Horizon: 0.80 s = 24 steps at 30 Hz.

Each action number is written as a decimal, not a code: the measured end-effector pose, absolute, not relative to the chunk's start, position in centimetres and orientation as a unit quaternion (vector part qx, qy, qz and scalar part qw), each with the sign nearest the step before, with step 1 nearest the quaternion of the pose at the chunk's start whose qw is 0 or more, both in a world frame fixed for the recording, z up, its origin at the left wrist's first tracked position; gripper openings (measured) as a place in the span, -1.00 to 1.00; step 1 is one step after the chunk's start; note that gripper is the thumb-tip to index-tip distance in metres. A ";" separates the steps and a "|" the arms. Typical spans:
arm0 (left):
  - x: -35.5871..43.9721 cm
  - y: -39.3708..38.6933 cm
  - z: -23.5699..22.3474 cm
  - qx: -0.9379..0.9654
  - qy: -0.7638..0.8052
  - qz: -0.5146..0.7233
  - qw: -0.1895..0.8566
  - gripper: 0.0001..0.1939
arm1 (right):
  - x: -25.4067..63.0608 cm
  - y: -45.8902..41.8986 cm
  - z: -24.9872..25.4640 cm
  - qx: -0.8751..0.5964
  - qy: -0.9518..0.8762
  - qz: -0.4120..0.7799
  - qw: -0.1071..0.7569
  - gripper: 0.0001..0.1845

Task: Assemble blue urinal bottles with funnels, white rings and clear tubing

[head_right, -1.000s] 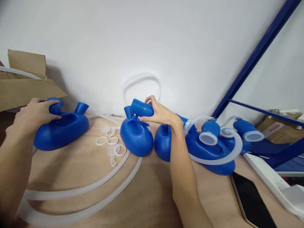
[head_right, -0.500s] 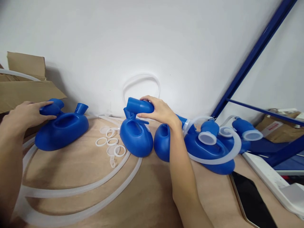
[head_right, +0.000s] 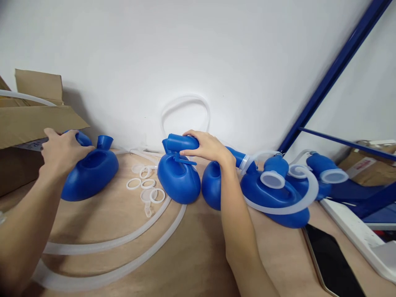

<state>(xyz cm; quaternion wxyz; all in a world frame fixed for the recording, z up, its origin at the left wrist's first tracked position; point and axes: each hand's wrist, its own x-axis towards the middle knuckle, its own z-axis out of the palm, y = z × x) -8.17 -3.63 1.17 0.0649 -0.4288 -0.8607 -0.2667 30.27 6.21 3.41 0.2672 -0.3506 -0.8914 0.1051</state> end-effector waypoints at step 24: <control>-6.6 -3.7 0.7 -0.495 -0.853 -0.146 0.076 0.21 | 29.9 7.0 2.9 -0.371 -0.896 0.139 0.202 -0.41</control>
